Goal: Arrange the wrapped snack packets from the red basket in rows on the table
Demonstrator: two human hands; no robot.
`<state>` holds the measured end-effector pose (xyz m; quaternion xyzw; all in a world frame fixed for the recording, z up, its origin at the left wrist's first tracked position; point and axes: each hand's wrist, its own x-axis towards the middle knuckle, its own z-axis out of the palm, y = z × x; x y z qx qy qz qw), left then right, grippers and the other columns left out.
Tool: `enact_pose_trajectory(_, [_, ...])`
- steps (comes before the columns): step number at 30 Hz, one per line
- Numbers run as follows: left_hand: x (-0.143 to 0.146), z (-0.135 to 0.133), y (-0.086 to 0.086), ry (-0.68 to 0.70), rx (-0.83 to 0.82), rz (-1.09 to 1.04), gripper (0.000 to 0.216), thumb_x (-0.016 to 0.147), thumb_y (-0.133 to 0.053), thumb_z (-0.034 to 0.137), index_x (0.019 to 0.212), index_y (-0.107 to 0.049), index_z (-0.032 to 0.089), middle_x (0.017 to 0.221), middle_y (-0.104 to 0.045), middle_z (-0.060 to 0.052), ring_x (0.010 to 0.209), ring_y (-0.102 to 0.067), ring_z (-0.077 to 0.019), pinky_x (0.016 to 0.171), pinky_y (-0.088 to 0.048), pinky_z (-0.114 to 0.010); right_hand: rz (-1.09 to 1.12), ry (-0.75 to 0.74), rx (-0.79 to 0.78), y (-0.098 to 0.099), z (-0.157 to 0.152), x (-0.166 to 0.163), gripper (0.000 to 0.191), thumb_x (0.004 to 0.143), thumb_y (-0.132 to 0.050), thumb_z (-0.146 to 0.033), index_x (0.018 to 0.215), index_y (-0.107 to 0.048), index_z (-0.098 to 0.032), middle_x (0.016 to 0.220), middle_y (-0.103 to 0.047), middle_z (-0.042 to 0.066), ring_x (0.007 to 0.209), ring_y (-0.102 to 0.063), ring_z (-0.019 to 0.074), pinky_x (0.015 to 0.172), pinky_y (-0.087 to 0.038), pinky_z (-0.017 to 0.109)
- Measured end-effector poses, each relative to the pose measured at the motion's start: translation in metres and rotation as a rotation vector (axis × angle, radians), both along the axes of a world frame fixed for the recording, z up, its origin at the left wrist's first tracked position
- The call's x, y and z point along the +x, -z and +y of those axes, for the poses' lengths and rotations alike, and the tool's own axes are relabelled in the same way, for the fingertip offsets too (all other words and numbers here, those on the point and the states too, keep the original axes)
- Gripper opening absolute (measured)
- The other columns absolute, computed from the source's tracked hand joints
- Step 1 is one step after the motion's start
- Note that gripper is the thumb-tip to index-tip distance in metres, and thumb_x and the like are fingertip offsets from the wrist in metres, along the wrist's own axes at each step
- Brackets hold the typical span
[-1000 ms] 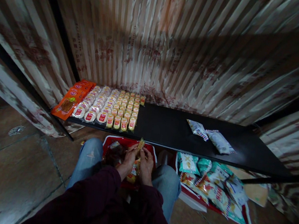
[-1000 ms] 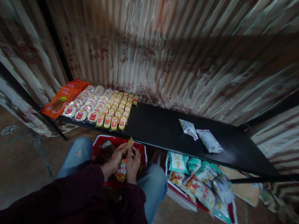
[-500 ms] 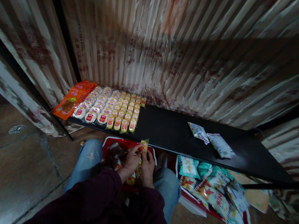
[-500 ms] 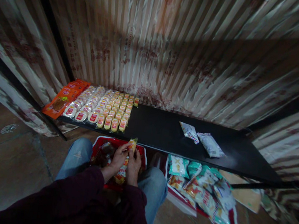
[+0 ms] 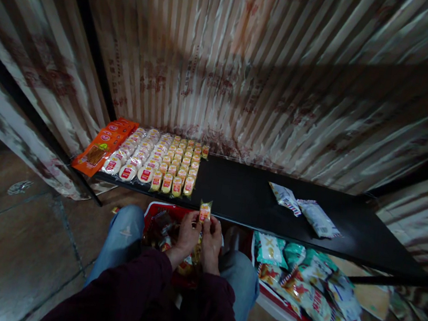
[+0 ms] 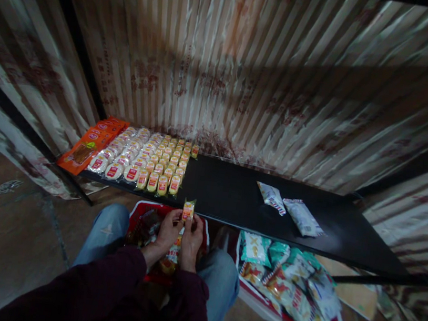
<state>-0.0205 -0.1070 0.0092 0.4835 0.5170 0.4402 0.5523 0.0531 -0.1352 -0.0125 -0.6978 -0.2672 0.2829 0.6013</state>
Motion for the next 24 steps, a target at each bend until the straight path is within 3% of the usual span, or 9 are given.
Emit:
enact_pose_trajectory(8, [0.005,0.016,-0.010,0.006,0.063,0.167,0.030,0.079,-0.054,0.004,0.106,-0.066,0.012,0.107,-0.066,-0.012,0.098,-0.062,-0.0179,0.093,-0.048,-0.031,-0.148,-0.042,-0.080,-0.015,0.021,0.011,0.052,0.076,-0.054,-0.056,0.103,-0.068,-0.014,0.101,-0.072,0.013,0.090,-0.065,0.0260,0.085,-0.049,0.037])
enact_pose_trajectory(16, [0.017,0.042,-0.024,0.046,0.060,0.341,0.039,0.083,-0.043,0.003,0.110,-0.068,0.014,0.111,-0.063,-0.011,0.104,-0.060,-0.0171,0.097,-0.045,-0.026,-0.247,-0.026,-0.079,-0.011,0.051,0.029,0.058,0.073,-0.049,-0.059,0.101,-0.070,-0.012,0.105,-0.071,0.018,0.099,-0.062,0.0304,0.094,-0.045,0.043])
enact_pose_trajectory(24, [0.031,0.067,-0.021,0.027,0.035,0.318,0.041,0.082,-0.043,0.002,0.113,-0.067,0.015,0.113,-0.063,-0.011,0.107,-0.059,-0.0169,0.100,-0.044,-0.027,-0.251,-0.047,-0.061,-0.013,0.076,0.038,0.056,0.076,-0.048,-0.059,0.103,-0.068,-0.015,0.107,-0.071,0.016,0.100,-0.063,0.0293,0.093,-0.046,0.042])
